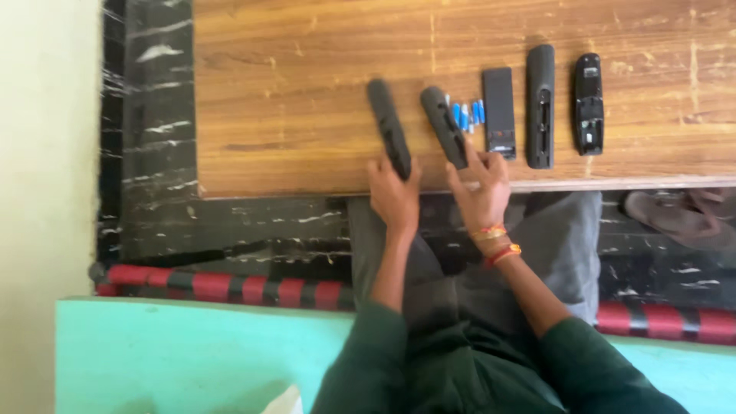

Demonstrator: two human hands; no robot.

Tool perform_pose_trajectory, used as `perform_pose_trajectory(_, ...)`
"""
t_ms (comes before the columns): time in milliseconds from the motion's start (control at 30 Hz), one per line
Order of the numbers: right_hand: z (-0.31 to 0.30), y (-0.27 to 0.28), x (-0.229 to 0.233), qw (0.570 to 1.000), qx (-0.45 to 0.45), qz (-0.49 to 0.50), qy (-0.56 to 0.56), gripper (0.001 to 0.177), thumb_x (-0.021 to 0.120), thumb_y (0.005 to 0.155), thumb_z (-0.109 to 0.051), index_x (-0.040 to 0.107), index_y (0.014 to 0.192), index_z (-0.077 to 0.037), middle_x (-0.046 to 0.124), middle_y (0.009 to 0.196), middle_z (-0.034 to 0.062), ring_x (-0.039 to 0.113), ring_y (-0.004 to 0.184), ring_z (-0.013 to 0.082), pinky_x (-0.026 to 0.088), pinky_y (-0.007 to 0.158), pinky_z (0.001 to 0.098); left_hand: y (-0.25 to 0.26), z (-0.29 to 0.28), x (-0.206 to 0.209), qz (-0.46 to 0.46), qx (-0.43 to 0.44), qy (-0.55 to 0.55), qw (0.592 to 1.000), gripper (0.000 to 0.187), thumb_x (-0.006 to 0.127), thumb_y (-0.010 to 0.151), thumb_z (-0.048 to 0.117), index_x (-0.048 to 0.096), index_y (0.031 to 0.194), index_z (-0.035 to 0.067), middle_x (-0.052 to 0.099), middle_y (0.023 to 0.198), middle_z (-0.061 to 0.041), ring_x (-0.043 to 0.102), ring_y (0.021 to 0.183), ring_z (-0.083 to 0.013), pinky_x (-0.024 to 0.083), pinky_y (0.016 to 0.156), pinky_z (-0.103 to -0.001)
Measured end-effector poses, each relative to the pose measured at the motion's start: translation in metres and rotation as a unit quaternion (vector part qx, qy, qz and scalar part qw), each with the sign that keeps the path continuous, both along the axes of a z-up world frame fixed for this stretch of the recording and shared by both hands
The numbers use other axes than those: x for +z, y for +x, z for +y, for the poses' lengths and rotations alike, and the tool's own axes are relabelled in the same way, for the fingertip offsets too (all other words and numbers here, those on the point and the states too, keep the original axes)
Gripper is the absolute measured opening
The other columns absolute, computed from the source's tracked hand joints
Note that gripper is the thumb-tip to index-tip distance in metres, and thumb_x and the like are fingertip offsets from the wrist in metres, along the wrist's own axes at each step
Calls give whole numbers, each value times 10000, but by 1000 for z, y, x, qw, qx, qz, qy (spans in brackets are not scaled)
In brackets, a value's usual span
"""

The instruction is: The person inserts batteries into several remote control housings laid out on a wooden table. They pick up each battery, place it into the battery compartment of a remote, and then set the remote back down. The person repeats this process for multiple remotes.

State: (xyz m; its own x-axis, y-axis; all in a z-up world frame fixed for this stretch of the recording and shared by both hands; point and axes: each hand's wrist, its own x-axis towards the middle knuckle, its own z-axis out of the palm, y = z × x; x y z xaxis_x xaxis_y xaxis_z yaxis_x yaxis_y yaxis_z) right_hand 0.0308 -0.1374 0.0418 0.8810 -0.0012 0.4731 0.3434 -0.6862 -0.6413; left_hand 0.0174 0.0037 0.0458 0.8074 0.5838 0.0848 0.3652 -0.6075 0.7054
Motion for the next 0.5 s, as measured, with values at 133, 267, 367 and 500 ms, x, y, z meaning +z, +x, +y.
perform_pose_trajectory(133,34,13,-6,998,40,19,-47,542,873,852,-203,701,1342,-49,612,1043,158,585,944,310,500,796,424,-25,14,11,25,64,-45,997,475,728,906,454,681,1179,68,597,1072,-149,685,947,-363,532,784,-497)
perform_pose_trajectory(267,55,17,-6,994,53,62,-70,611,896,755,-245,708,1300,-46,604,1017,171,556,939,336,466,815,454,-32,17,16,-36,64,-70,995,492,730,882,451,682,1183,64,598,1036,-135,694,907,-341,544,766,-477)
perform_pose_trajectory(367,47,9,2,997,54,2,-48,555,860,797,-224,696,1302,-62,640,1096,159,580,964,315,476,836,429,-32,8,18,-31,54,-83,995,455,750,877,442,700,1126,66,598,994,-131,700,884,-331,548,759,-472)
perform_pose_trajectory(500,19,-13,11,971,60,131,191,344,736,1009,-199,695,1331,-85,700,1097,81,671,871,135,533,777,281,-33,-14,24,-44,-6,-62,997,427,782,902,422,676,1125,74,585,1004,-129,690,885,-330,559,753,-458)
